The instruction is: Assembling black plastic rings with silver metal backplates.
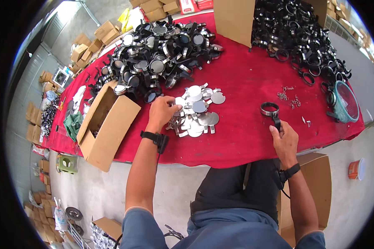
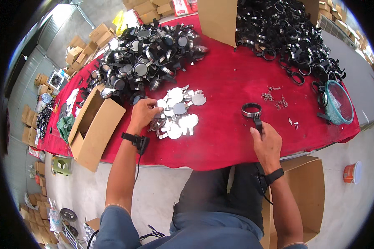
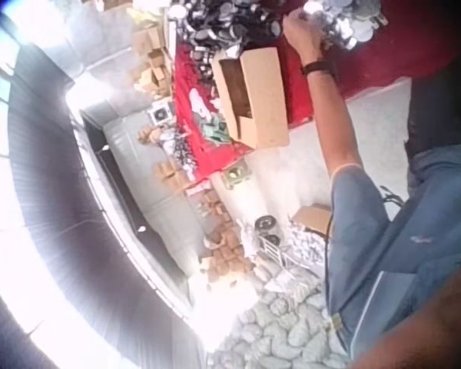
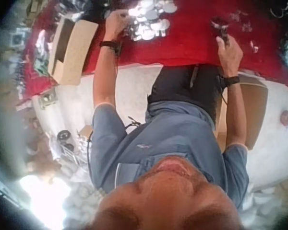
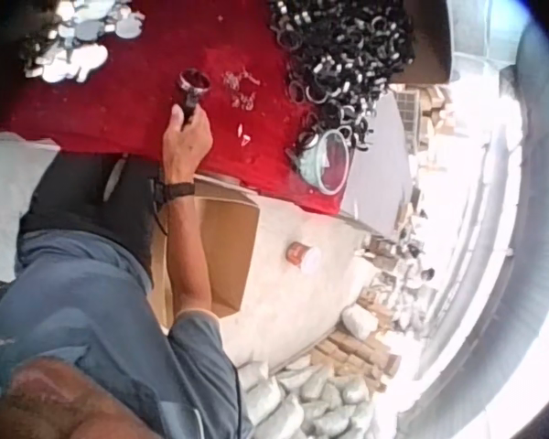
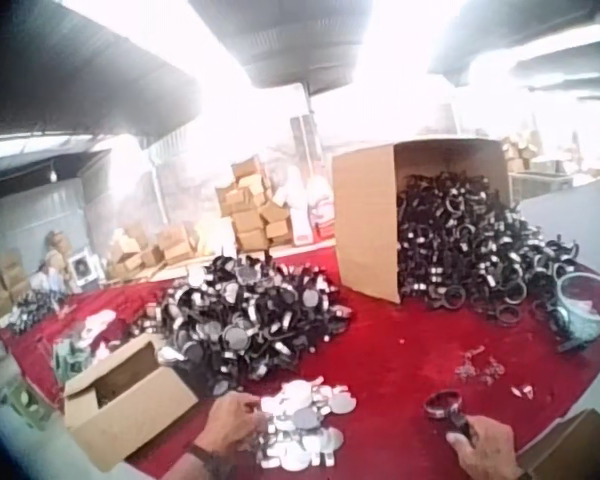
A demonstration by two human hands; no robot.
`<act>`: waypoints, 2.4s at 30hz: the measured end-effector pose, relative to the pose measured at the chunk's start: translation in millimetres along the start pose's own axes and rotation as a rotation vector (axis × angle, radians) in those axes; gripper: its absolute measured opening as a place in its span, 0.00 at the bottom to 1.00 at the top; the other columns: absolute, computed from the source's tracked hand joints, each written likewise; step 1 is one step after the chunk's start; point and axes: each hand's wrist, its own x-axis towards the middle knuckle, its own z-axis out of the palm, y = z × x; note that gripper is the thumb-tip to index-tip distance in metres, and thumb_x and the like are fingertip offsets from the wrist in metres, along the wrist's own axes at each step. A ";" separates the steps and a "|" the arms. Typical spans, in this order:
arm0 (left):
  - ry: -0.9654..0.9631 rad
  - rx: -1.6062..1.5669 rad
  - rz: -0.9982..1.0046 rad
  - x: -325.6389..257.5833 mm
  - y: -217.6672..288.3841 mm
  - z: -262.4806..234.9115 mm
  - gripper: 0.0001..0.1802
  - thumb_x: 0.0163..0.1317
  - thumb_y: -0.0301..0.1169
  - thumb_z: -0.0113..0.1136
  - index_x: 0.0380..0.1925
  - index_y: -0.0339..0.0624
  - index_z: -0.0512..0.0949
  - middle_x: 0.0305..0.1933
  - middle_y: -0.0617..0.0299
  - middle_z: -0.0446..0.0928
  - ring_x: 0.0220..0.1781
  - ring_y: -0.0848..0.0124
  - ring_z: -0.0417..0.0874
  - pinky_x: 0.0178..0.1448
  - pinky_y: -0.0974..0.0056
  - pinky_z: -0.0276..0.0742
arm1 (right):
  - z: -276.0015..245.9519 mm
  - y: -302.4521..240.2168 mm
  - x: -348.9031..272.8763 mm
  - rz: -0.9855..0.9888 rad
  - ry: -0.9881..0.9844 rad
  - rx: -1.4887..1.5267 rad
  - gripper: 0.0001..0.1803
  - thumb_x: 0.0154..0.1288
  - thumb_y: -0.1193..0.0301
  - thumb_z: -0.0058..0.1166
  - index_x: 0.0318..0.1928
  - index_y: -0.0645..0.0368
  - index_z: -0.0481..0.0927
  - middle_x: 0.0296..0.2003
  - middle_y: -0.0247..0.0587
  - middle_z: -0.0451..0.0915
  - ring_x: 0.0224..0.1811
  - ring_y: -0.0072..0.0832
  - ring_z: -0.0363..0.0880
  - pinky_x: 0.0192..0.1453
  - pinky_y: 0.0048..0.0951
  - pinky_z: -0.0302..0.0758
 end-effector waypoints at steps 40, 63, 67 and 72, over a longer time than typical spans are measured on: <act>-0.447 -0.889 0.080 -35.5 219.7 132.0 0.38 0.71 0.24 0.70 0.80 0.31 0.67 0.76 0.38 0.76 0.47 0.66 0.92 0.39 0.65 0.89 | -37.7 -19.6 51.8 -0.079 0.304 0.155 0.09 0.70 0.74 0.70 0.48 0.61 0.92 0.38 0.45 0.89 0.38 0.33 0.89 0.45 0.35 0.83; -0.102 -1.051 0.253 -60.2 247.2 172.5 0.28 0.65 0.24 0.74 0.65 0.32 0.83 0.58 0.40 0.87 0.53 0.53 0.91 0.59 0.56 0.86 | -14.3 11.2 47.3 -0.329 0.073 -0.352 0.08 0.75 0.76 0.61 0.50 0.66 0.87 0.42 0.52 0.83 0.48 0.51 0.84 0.52 0.48 0.79; -0.038 -1.020 0.338 -61.1 238.1 172.8 0.23 0.67 0.22 0.71 0.62 0.31 0.84 0.59 0.41 0.86 0.60 0.48 0.87 0.64 0.53 0.83 | -6.8 10.7 45.8 -0.348 0.017 -0.322 0.07 0.77 0.76 0.58 0.48 0.67 0.85 0.43 0.52 0.81 0.46 0.52 0.83 0.51 0.49 0.78; -0.059 -0.982 0.427 -62.2 241.8 163.1 0.19 0.65 0.20 0.69 0.56 0.33 0.86 0.54 0.43 0.86 0.60 0.44 0.85 0.66 0.49 0.82 | -19.8 3.9 44.7 -0.338 -0.028 -0.351 0.10 0.82 0.72 0.56 0.45 0.69 0.83 0.43 0.54 0.81 0.44 0.53 0.81 0.50 0.48 0.76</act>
